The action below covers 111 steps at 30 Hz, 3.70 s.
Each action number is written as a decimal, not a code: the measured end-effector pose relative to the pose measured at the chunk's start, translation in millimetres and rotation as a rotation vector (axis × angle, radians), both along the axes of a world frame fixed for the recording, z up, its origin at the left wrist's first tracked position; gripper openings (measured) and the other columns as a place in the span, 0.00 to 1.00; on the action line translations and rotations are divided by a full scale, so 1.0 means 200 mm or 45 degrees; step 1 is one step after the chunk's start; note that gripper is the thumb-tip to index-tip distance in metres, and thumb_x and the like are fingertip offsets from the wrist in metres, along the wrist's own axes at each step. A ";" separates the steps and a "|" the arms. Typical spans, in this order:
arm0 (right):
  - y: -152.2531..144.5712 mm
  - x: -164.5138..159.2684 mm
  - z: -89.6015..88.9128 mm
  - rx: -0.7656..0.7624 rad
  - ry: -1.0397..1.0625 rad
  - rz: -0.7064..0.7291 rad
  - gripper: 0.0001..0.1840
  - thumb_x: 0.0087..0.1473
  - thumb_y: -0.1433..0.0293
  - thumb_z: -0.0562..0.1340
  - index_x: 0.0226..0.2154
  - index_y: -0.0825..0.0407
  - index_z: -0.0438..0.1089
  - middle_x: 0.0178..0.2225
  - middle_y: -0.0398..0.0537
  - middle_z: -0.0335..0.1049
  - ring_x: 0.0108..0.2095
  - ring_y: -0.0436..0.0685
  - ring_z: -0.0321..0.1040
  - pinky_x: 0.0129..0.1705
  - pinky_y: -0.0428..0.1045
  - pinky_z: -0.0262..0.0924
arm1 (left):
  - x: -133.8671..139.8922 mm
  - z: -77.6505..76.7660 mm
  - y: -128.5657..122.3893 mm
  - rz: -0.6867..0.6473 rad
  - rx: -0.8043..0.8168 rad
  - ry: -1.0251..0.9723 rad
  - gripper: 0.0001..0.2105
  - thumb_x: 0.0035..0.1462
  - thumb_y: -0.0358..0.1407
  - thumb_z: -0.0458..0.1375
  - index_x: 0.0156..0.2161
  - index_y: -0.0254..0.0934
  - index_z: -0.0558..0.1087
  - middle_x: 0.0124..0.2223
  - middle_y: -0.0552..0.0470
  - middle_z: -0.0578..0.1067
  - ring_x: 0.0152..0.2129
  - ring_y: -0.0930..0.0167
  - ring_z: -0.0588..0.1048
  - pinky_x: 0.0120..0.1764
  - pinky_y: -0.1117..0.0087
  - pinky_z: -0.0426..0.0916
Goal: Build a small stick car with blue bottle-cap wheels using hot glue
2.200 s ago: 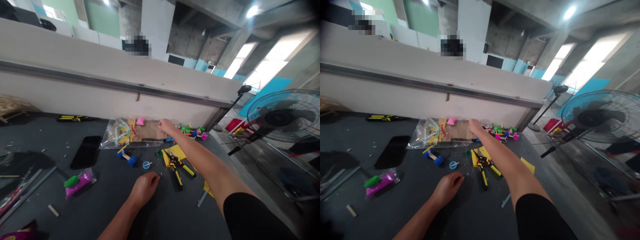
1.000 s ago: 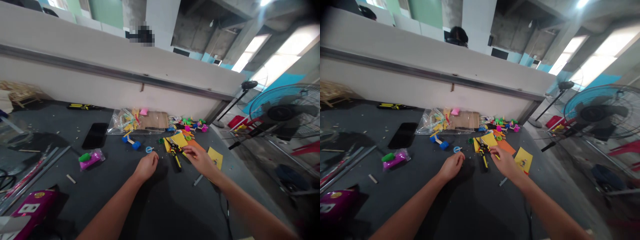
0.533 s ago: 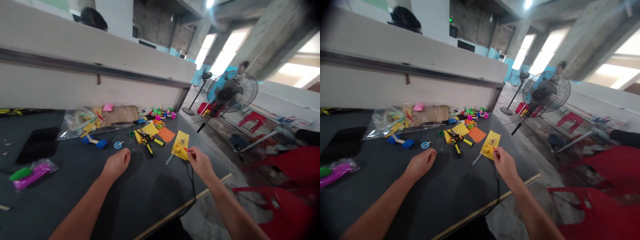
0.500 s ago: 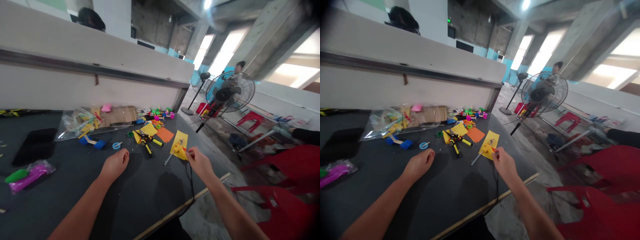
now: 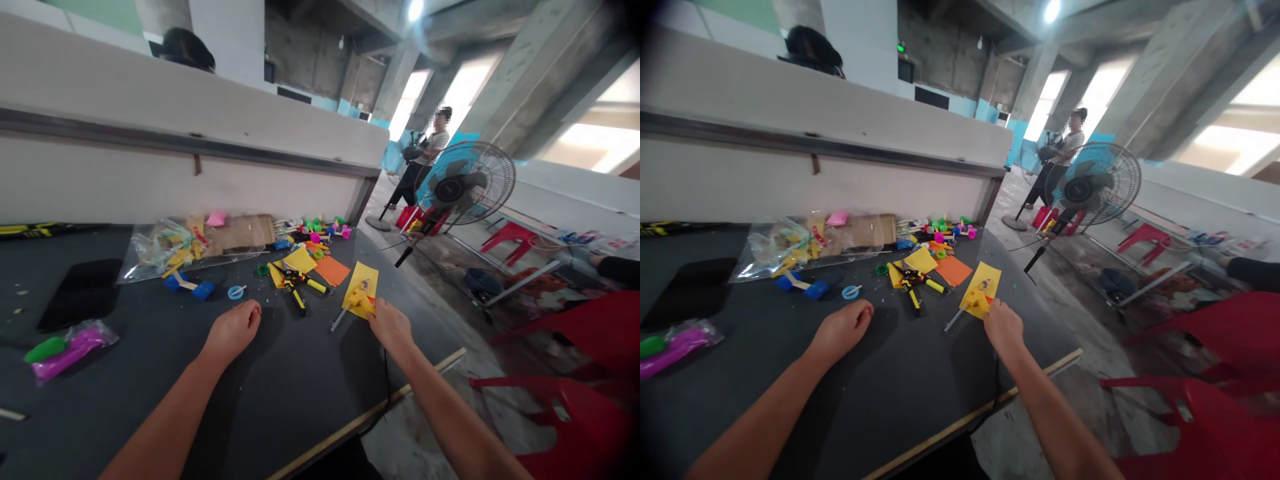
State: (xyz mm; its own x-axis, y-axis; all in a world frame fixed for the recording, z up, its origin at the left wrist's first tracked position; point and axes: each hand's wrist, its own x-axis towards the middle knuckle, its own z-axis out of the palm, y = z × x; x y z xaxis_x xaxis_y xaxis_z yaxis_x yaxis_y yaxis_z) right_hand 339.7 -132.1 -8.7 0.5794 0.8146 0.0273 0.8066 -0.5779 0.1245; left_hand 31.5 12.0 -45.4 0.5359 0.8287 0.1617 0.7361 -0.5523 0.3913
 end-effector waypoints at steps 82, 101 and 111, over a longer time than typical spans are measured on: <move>0.72 -0.74 0.09 0.295 2.401 0.578 0.09 0.43 0.68 0.62 0.28 0.52 0.61 0.24 0.42 0.71 0.20 0.48 0.66 0.16 0.40 0.58 | -0.06 0.09 -0.06 0.315 -0.985 -1.209 0.16 0.54 0.47 0.52 0.28 0.36 0.69 0.23 0.56 0.71 0.15 0.75 0.67 0.21 0.73 0.63; 0.73 -0.81 0.03 0.477 2.601 0.786 0.06 0.49 0.68 0.64 0.32 0.52 0.68 0.28 0.43 0.73 0.22 0.46 0.65 0.18 0.40 0.59 | -0.10 0.16 -0.06 0.366 -0.854 -1.111 0.08 0.47 0.39 0.60 0.29 0.36 0.71 0.22 0.59 0.70 0.18 0.77 0.67 0.24 0.76 0.62; 0.67 -0.82 0.12 0.561 2.472 0.960 0.08 0.52 0.64 0.63 0.32 0.51 0.73 0.29 0.45 0.72 0.25 0.48 0.65 0.21 0.42 0.61 | -0.12 0.15 -0.07 0.274 -0.784 -1.086 0.09 0.47 0.40 0.61 0.29 0.37 0.68 0.25 0.58 0.70 0.21 0.75 0.69 0.27 0.74 0.63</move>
State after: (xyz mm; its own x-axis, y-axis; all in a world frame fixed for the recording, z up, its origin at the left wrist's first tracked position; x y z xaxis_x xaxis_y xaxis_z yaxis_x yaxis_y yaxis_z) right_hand 175.0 1.0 14.6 -0.2541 0.9550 0.1528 -0.2571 0.0856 -0.9626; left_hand 7.7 -1.2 -15.3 0.2763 0.9589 -0.0647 0.1464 0.0245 0.9889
